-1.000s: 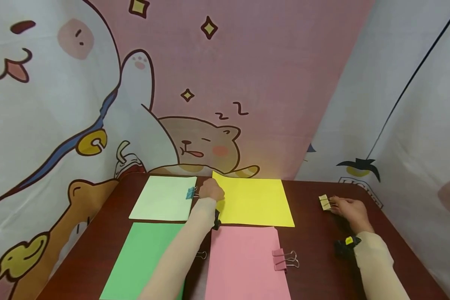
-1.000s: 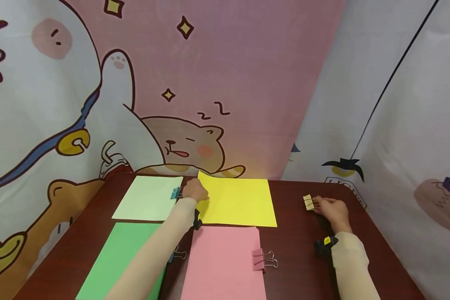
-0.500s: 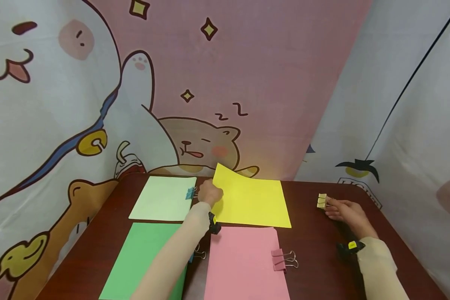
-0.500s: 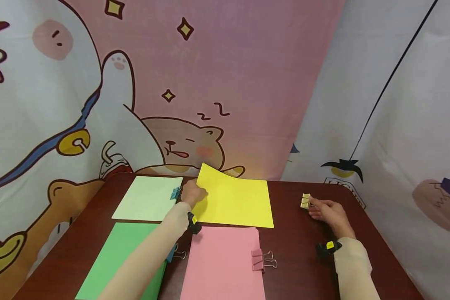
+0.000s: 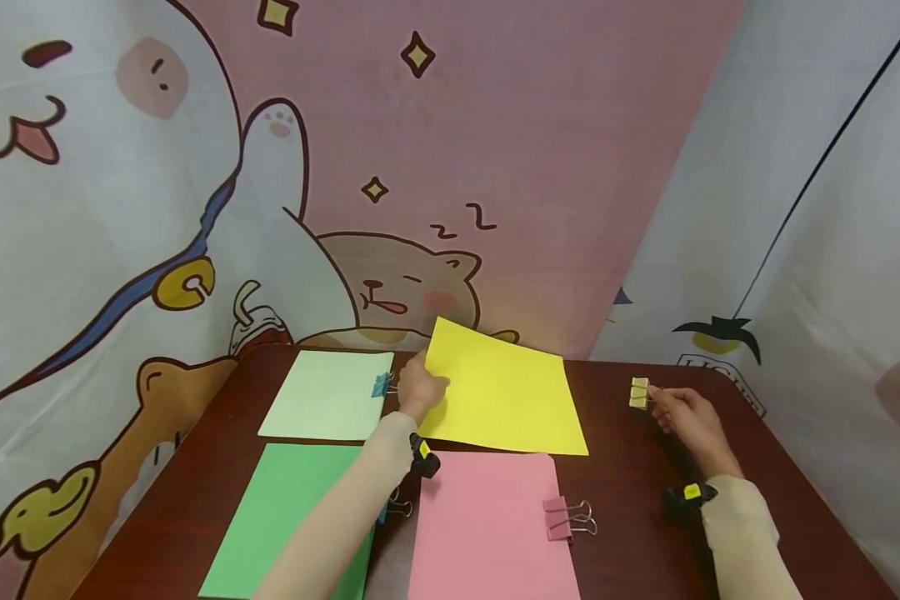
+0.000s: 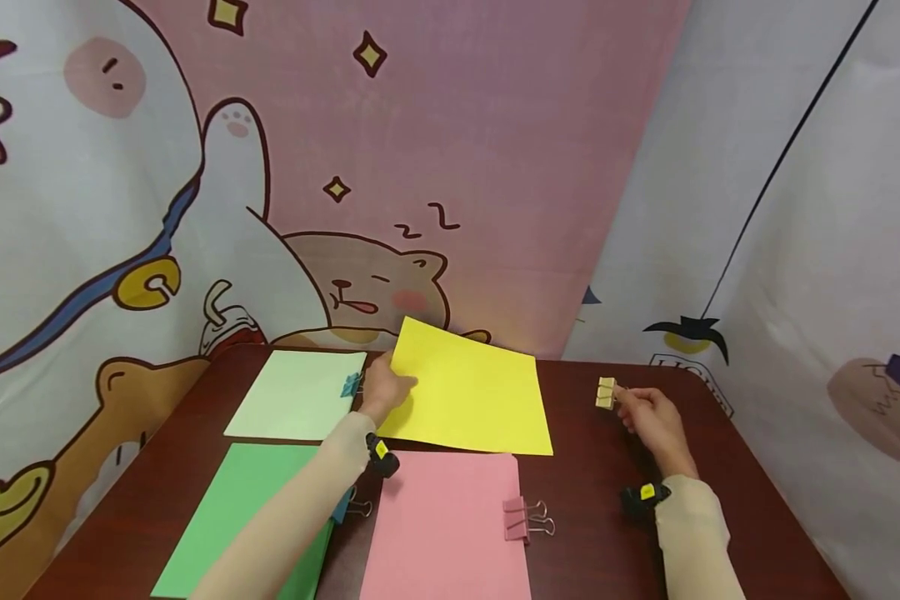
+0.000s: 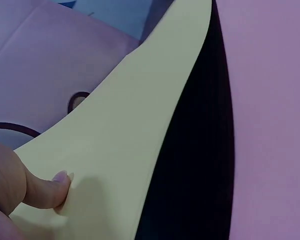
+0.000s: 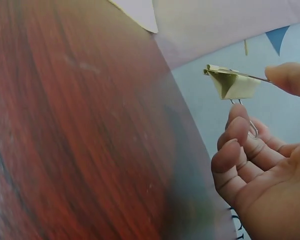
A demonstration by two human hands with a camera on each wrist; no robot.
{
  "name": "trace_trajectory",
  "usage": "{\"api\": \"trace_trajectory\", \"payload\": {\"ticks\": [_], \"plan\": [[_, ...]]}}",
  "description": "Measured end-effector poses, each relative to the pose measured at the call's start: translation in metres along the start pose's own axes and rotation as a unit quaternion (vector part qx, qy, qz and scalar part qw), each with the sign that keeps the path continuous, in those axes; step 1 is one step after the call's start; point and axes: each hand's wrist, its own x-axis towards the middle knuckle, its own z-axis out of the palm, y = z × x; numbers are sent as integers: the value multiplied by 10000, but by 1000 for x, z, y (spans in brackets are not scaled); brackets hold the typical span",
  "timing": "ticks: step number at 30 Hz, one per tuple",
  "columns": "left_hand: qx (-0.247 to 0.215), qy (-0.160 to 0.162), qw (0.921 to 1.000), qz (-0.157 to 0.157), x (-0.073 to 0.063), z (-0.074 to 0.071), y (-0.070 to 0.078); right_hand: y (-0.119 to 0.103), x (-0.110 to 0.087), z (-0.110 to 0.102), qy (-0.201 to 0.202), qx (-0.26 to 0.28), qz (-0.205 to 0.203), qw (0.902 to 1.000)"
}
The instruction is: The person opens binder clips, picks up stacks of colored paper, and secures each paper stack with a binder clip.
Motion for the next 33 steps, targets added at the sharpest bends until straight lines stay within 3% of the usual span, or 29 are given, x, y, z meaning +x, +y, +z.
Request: {"api": "trace_trajectory", "payload": {"ticks": [3, 7, 9, 16, 24, 33], "plan": [[-177, 36, 9998, 52, 5, 1, 0, -4, -1, 1, 129, 43, -28, 9999], [-385, 93, 9991, 152, -1, -7, 9, -9, -3, 0, 243, 102, -93, 9996], [-515, 123, 9984, 177, -12, -16, 20, -12, -5, 0, 289, 212, -119, 9993], [-1056, 55, 9943, 105, -75, -69, 75, -21, -9, 4, 362, 566, -323, 9972], [-1366, 111, 9903, 207, -90, -88, 75, -29, -12, 12, 491, 1052, -711, 9907], [-1614, 46, 9858, 459, -96, -104, 65, -45, -16, 19, 412, 2043, -851, 9743]]}}
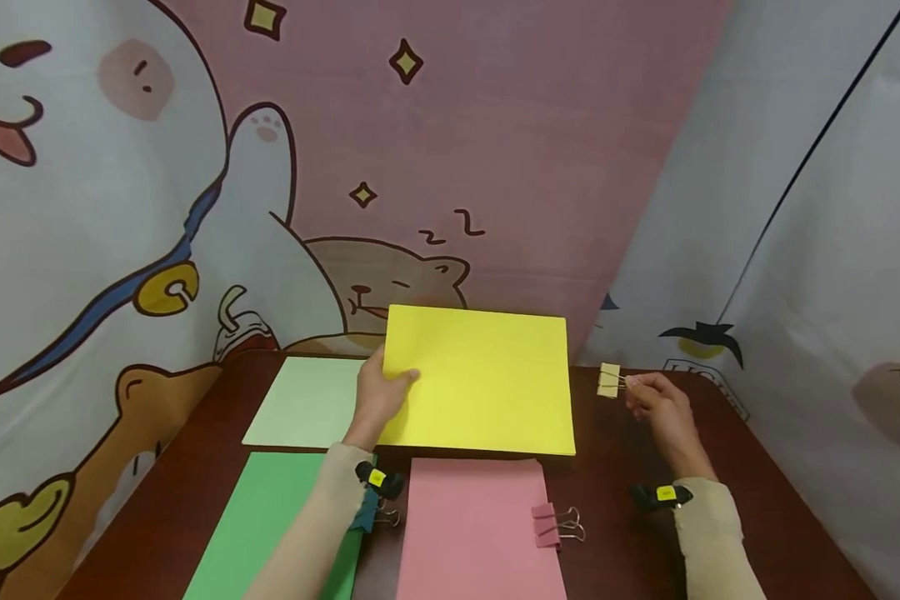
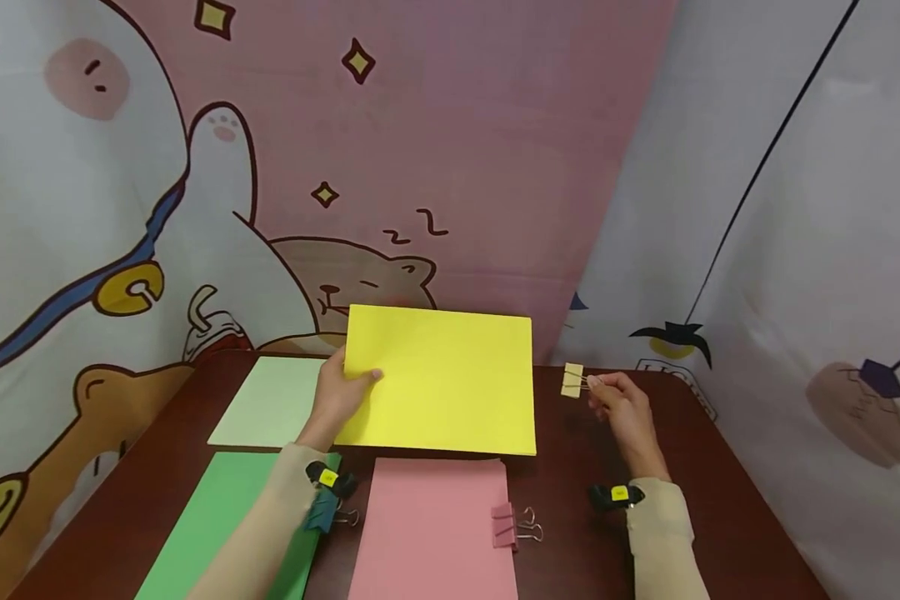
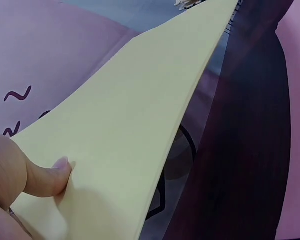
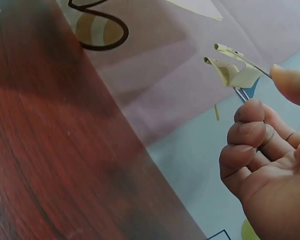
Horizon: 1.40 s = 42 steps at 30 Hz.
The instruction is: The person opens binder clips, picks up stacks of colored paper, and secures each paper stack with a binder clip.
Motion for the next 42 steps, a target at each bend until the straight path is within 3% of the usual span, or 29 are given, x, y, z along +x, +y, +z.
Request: {"api": "trace_trajectory", "payload": {"ticks": [10, 17, 28, 42], "plan": [[3, 92, 9999, 94, -12, -18, -8, -12, -8, 22, -725, 676, -458, 9940], [64, 83, 9997, 236, -12, -22, -8, -19, -12, 33, -763, 666, -705, 9924], [-15, -17, 9997, 258, -10, -21, -4, -27, -16, 42, -754, -35, -613, 9953], [-45, -58, 9994, 333, -11, -11, -6, -20, -20, 50, -1211, 481, -421, 9906]]}}
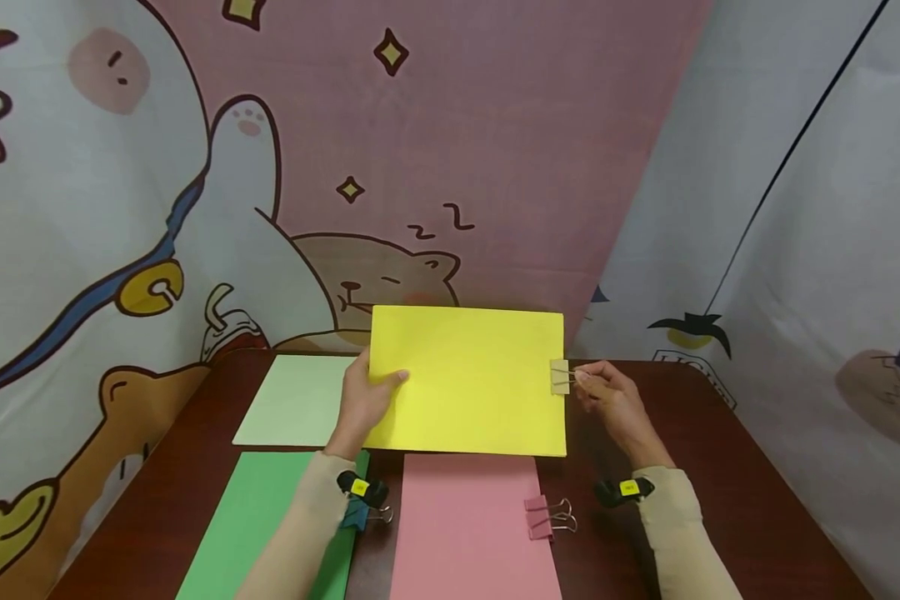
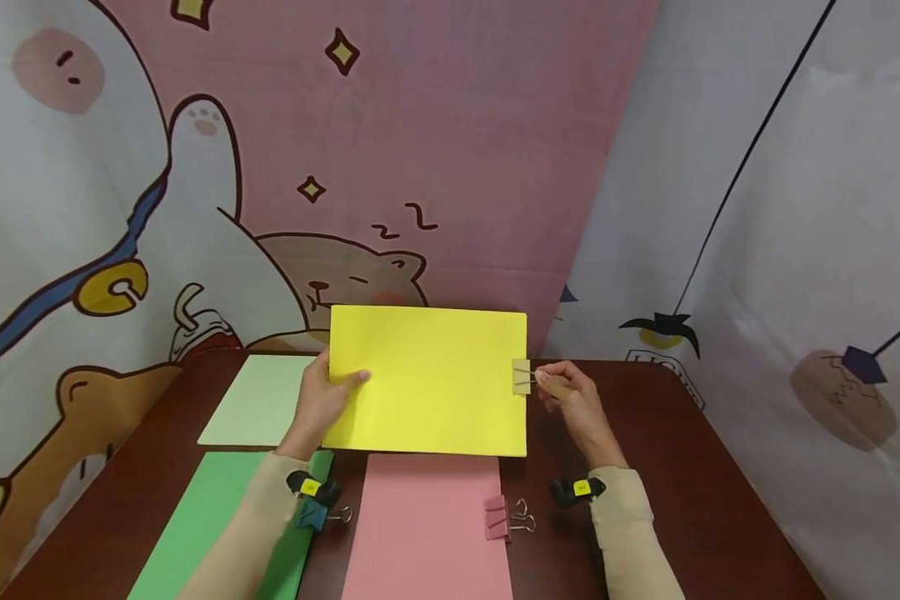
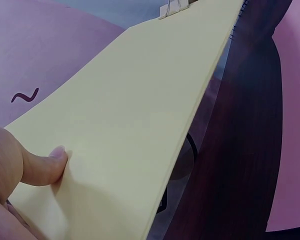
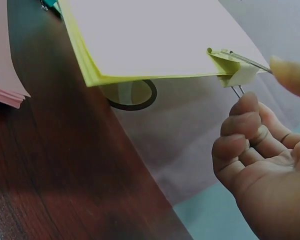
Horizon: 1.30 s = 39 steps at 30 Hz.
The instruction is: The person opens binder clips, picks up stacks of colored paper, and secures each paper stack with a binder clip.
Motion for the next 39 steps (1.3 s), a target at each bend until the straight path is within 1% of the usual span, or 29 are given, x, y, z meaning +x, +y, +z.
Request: {"api": "trace_trajectory", "payload": {"ticks": [3, 6, 11, 13, 15, 17, 21, 28, 32, 36, 39], "plan": [[-8, 8, 10000, -54, 0, 0, 1, -1, 1, 1, -118, 248, 39, 9996], [-17, -51, 10000, -66, 1, -2, 1, -2, 1, 3, -41, 277, 168, 9995], [33, -219, 9996, -150, 4, -8, 2, -4, 2, 4, 236, -388, 528, 9976], [34, -324, 9992, -246, 6, -11, 2, -4, 2, 4, 297, -670, 617, 9954], [43, -448, 9984, -334, 7, -14, 2, -5, 3, 5, 327, -824, 668, 9938], [97, -569, 9975, -402, 10, -17, 1, -5, 4, 5, 323, -955, 704, 9924], [294, -690, 9962, -439, 17, -21, 0, -5, 7, 7, 256, -1248, 763, 9889], [487, -933, 9932, -495, 29, -28, 1, -4, 17, 10, 78, -1923, 854, 9776], [694, -1083, 9900, -578, 34, -30, 3, -5, 23, 9, -3, -2113, 885, 9734], [903, -1218, 9862, -665, 40, -30, 5, -7, 28, 8, -76, -2127, 873, 9732], [970, -1312, 9838, -738, 44, -29, 5, -6, 31, 7, -144, -2186, 895, 9716]]}}
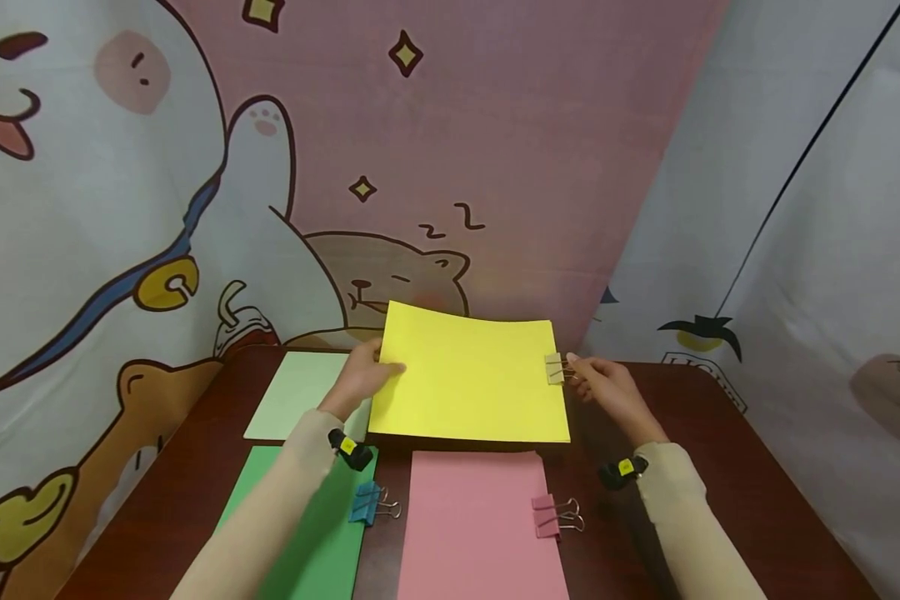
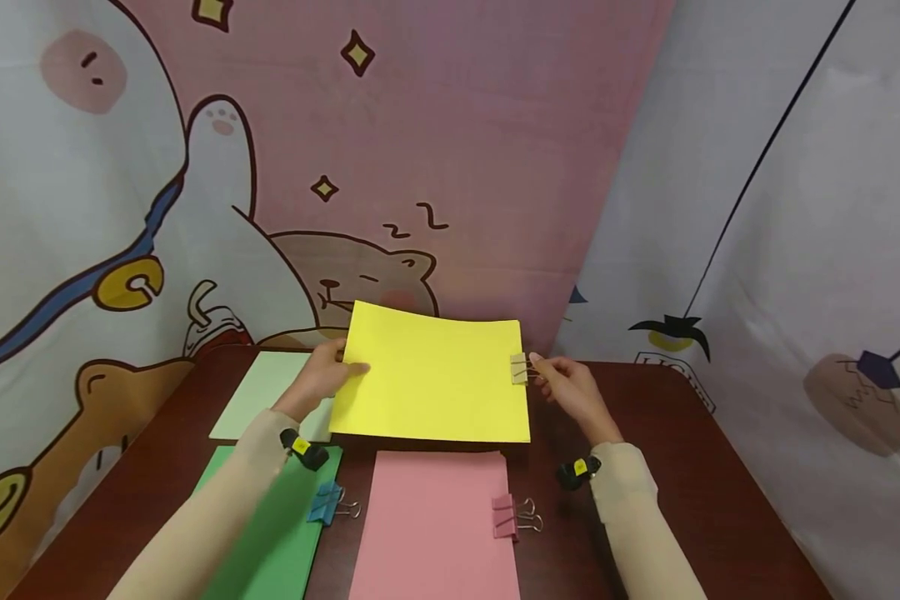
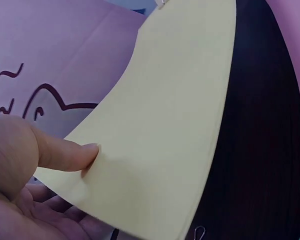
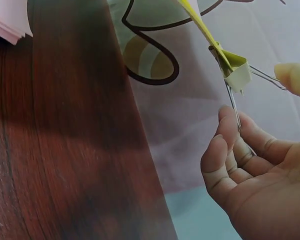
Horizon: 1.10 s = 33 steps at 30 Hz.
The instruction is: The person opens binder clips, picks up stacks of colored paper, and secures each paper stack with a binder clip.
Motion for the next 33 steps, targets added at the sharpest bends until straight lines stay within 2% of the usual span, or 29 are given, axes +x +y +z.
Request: {"api": "trace_trajectory", "payload": {"ticks": [11, 17, 27, 33], "plan": [[266, -473, 9985, -116, 15, 2, -3, 11, 15, 3, -11, -384, 133, 9992], [424, -676, 9967, -148, 26, 11, -11, 17, 18, 4, -44, -479, 300, 9984], [1001, -515, 9936, 10, 28, 23, -13, 26, 29, 13, -10, -667, 559, 9962], [1327, -423, 9902, -98, 31, 31, -15, 37, 34, 15, -3, -698, 665, 9953]]}}
